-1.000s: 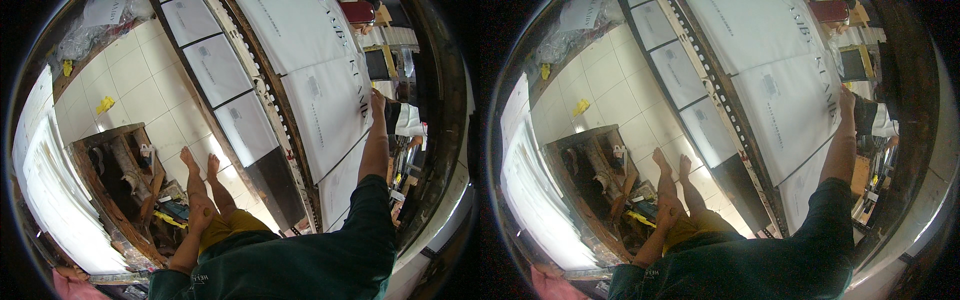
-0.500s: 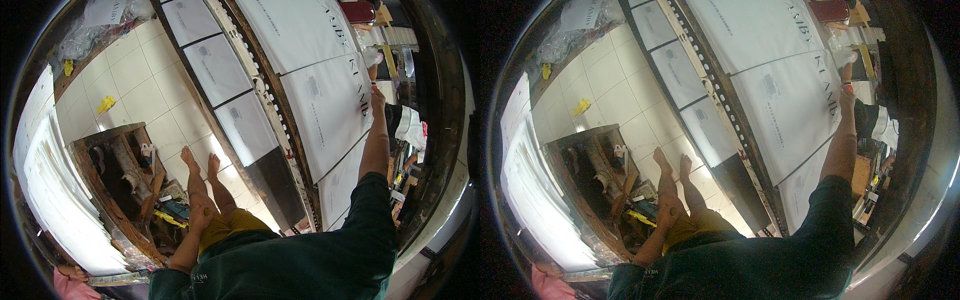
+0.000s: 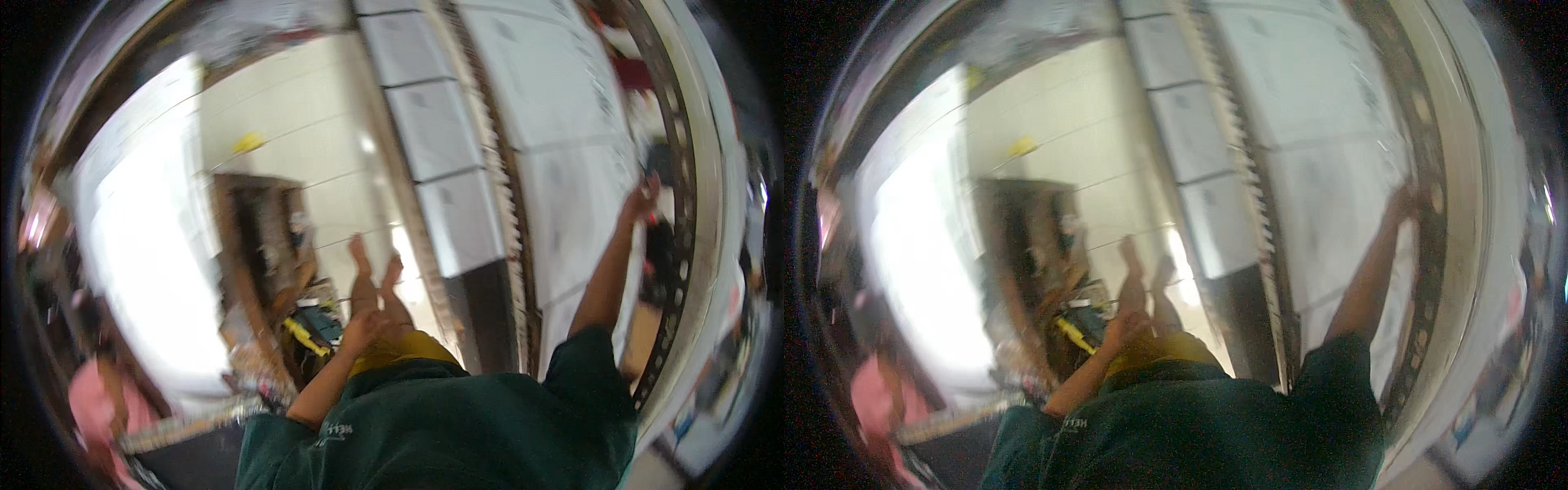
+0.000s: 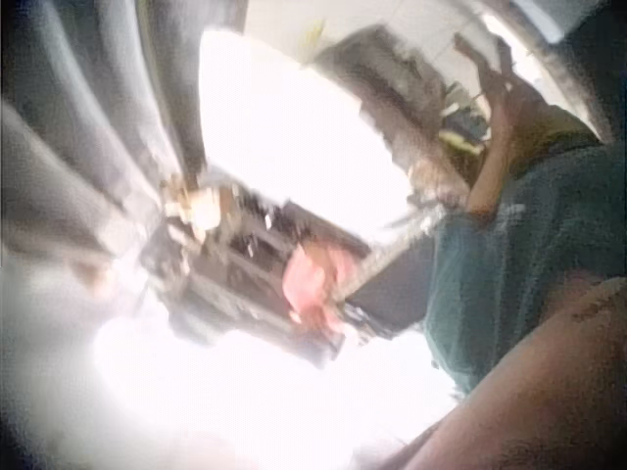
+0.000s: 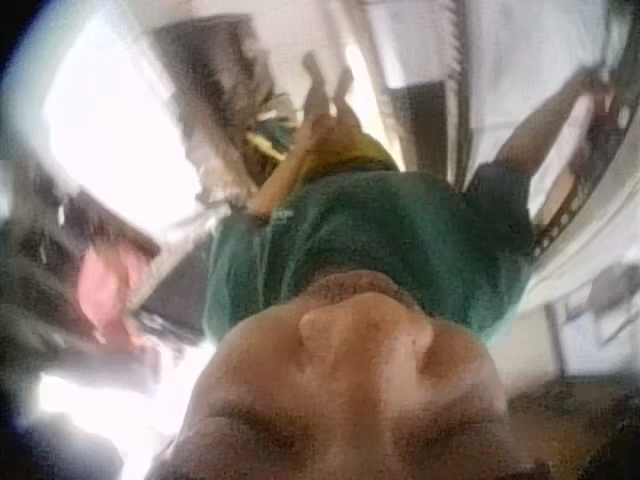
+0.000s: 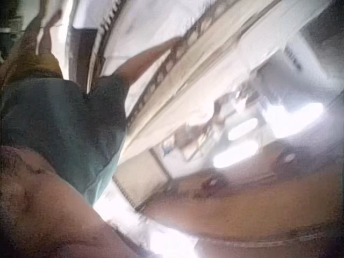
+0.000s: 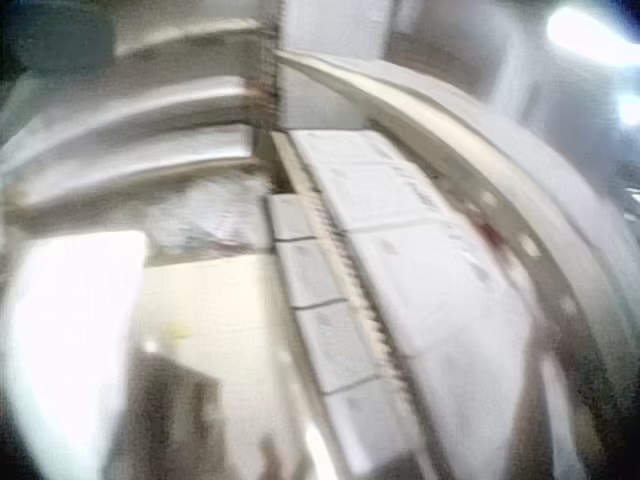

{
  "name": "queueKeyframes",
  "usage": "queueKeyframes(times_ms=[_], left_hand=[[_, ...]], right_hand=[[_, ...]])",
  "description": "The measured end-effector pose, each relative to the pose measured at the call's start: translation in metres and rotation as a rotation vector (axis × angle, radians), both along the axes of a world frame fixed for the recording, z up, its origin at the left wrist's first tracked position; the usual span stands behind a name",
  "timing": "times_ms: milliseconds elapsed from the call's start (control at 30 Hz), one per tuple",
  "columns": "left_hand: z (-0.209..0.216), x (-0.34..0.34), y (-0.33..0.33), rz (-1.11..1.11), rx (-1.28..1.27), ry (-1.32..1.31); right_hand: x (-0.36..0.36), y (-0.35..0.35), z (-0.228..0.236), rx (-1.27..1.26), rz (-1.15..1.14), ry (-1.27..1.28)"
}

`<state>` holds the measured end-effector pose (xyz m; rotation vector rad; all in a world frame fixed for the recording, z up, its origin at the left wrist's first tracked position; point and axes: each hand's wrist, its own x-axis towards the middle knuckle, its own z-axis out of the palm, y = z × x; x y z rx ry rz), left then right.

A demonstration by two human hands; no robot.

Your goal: The person repeatedly picks up white sheets of paper from a table and places them onto a nearby shelf. The person handles the sheets one at a time, moving them from the table to the shelf in a repetitive cycle.

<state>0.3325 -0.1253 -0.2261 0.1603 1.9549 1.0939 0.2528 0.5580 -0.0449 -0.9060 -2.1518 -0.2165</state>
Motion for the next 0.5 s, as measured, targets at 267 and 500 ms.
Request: queueKeyframes(times_ms=[267,500], left_hand=[[0.188,-0.111,0.016,0.702,0.542,0.123],[0.225,-0.192,-0.045,1.262,0.967,0.271]], right_hand=[[-0.136,-0.321,0.028,-1.033,0.785,0.37],[-0.137,-0.432,-0.029,-1.476,1.087,-0.903]])
